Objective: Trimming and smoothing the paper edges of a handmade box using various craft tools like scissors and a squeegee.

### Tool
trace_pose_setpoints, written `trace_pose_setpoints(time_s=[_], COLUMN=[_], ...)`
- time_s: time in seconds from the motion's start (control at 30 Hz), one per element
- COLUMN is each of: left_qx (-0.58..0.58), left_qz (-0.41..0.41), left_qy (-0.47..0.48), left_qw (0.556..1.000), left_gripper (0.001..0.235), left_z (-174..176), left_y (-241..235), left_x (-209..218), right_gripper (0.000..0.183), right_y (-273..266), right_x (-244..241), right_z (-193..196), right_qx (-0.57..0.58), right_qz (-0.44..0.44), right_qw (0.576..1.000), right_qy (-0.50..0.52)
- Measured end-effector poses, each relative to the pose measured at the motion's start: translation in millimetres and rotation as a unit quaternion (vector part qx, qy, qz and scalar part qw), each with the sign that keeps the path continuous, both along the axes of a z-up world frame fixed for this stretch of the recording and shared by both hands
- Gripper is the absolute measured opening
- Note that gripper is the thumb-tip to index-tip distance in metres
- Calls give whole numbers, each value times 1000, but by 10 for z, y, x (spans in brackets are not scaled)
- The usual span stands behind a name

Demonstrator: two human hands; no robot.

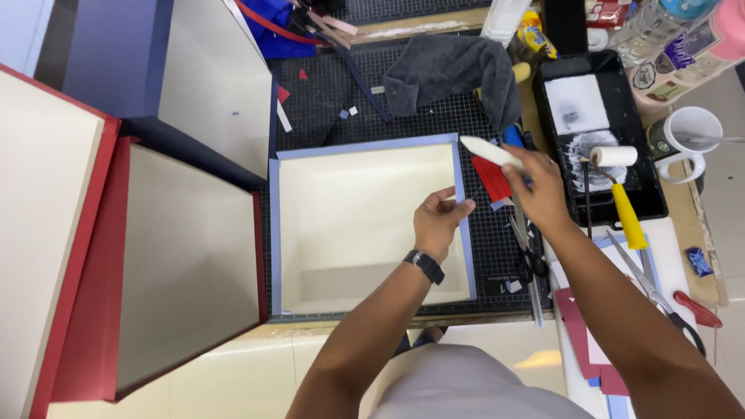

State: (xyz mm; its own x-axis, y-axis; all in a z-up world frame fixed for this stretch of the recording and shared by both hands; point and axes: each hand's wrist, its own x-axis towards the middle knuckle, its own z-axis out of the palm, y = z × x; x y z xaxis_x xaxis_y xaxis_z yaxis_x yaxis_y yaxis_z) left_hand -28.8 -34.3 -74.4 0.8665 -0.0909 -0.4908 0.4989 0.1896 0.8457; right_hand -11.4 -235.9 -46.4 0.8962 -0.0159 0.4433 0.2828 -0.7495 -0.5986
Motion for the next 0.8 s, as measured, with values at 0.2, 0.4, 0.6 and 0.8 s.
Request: trace_pose_setpoints(time_s=[0.2, 0.4, 0.6, 0.8], left_qx=[-59, -74, -104, -113], left_qz=[4, -9, -19, -28], left_qy=[20, -1, -2, 3], left_qw=[998, 997, 994, 993], left_gripper=[48, 49, 39, 36], left_z=[75, 68, -172, -262], left_y=[65, 131, 132, 139], left_x=[4, -8, 30, 20], right_gripper=[40, 39, 38, 39], right_y=[-130, -49, -165, 7], right_x=[-282, 254, -518, -1325], right_z=[-327, -300, -330, -325], right_qx=[-98, -85, -12, 36], right_qz=[26, -1, 29, 14], right_qw=[995, 996, 999, 994], right_qy=[-20, -31, 35, 105])
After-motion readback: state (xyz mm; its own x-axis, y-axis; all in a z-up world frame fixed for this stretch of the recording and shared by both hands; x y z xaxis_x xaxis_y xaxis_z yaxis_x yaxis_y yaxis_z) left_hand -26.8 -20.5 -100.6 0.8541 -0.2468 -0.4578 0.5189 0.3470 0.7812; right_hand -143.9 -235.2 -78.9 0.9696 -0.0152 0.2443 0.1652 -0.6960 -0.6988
